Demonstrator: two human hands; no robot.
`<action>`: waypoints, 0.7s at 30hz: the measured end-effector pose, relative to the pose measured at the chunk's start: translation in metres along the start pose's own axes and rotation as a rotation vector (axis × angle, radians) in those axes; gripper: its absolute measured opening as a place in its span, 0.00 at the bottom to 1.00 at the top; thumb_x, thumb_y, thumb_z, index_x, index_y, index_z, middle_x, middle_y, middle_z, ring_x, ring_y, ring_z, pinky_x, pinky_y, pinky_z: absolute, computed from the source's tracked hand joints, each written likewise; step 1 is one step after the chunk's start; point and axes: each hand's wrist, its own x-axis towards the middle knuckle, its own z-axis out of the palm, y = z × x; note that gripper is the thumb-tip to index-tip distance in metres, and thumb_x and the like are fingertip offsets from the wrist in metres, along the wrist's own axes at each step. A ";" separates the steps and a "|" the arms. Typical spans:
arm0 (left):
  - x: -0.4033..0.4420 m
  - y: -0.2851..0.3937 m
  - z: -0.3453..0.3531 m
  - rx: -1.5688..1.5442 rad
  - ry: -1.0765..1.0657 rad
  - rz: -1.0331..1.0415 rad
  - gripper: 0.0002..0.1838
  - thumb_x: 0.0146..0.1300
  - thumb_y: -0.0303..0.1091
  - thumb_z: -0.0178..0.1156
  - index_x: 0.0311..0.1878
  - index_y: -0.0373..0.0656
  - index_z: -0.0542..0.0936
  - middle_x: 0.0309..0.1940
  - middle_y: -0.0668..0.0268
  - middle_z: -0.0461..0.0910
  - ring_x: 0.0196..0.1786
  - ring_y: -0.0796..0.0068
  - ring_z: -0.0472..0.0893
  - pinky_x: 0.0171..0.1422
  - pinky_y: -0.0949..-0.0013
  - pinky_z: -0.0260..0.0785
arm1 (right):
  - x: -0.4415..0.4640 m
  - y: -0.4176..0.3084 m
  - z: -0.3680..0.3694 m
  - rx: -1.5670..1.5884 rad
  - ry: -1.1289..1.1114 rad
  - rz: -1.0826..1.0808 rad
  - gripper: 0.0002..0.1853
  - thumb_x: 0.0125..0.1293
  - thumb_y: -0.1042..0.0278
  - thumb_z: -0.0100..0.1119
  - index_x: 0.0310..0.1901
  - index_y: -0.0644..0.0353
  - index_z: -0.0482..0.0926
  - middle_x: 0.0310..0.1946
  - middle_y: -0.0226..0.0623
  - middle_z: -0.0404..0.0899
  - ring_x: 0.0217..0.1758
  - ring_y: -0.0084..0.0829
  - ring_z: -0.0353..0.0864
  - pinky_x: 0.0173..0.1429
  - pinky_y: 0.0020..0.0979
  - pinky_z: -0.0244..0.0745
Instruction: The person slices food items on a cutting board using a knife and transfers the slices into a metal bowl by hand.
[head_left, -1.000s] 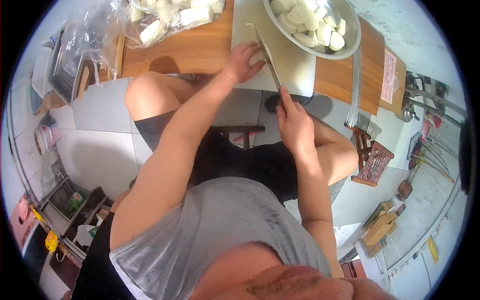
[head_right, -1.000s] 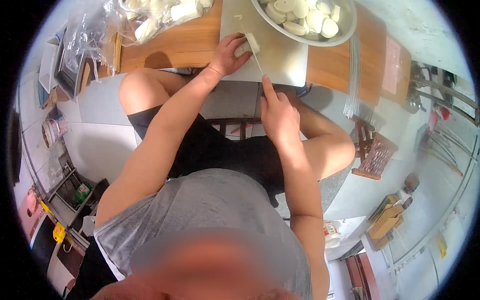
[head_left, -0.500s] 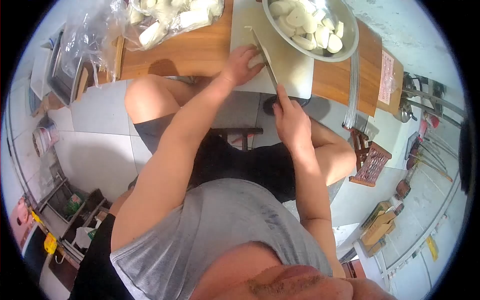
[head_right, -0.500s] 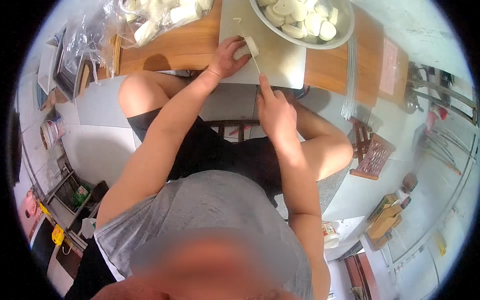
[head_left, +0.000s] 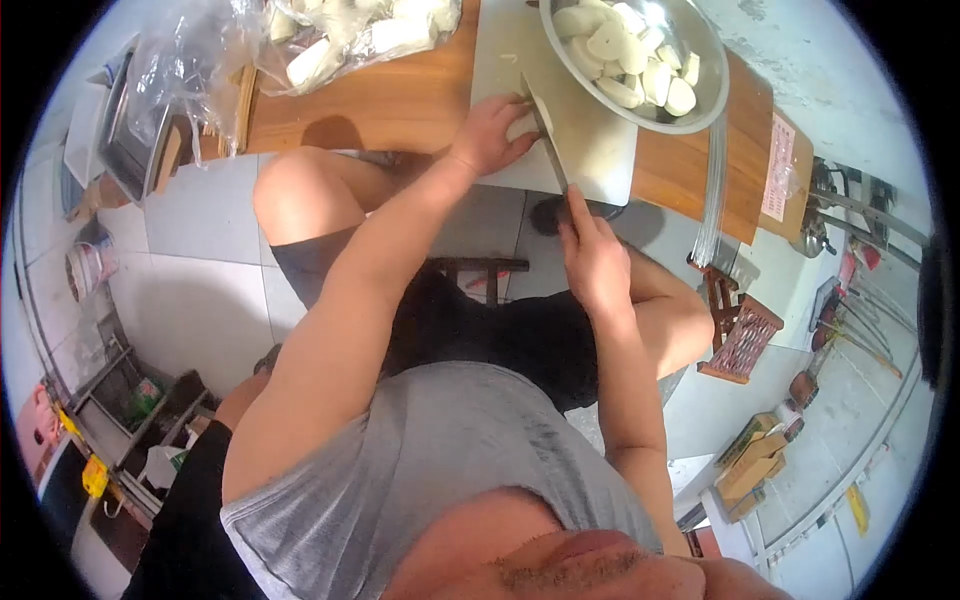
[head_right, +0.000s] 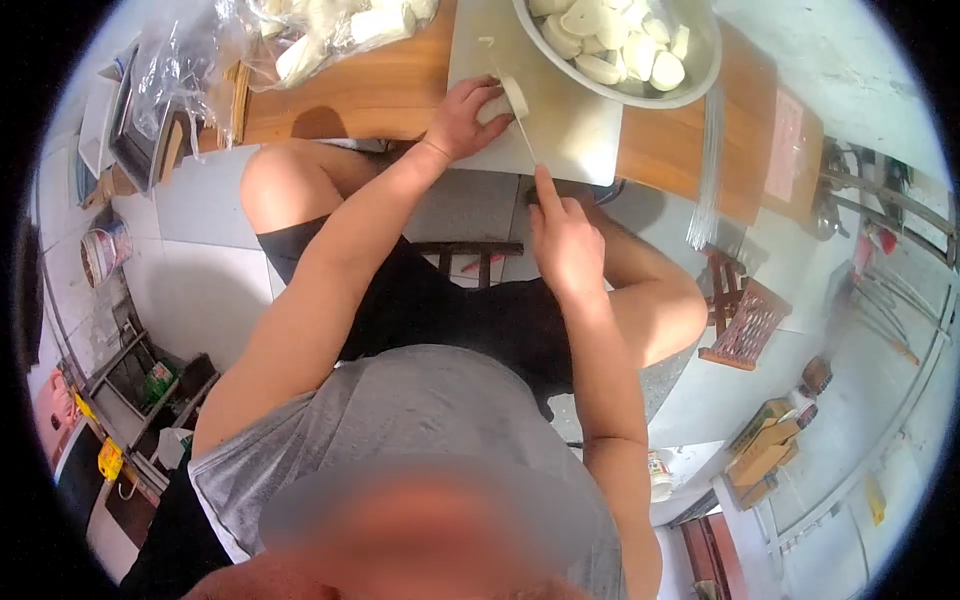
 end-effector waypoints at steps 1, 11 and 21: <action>-0.004 0.002 -0.002 -0.007 -0.013 -0.005 0.25 0.55 0.37 0.75 0.55 0.42 0.80 0.57 0.54 0.79 0.58 0.50 0.79 0.62 0.54 0.75 | -0.005 0.002 0.003 0.008 -0.008 0.003 0.28 0.74 0.60 0.54 0.75 0.40 0.65 0.40 0.50 0.82 0.41 0.58 0.83 0.48 0.54 0.79; -0.004 -0.001 -0.004 0.020 -0.028 -0.004 0.25 0.55 0.37 0.75 0.54 0.40 0.81 0.57 0.53 0.79 0.58 0.48 0.79 0.62 0.54 0.75 | -0.004 0.003 0.007 0.032 -0.016 -0.003 0.29 0.74 0.59 0.53 0.75 0.40 0.64 0.42 0.52 0.82 0.43 0.59 0.83 0.48 0.54 0.79; -0.003 -0.005 0.003 0.016 -0.045 -0.055 0.25 0.56 0.38 0.74 0.55 0.42 0.81 0.56 0.52 0.80 0.59 0.48 0.79 0.63 0.54 0.74 | 0.000 0.011 0.023 -0.016 -0.032 0.005 0.29 0.75 0.57 0.53 0.76 0.38 0.63 0.40 0.50 0.82 0.39 0.59 0.84 0.46 0.54 0.80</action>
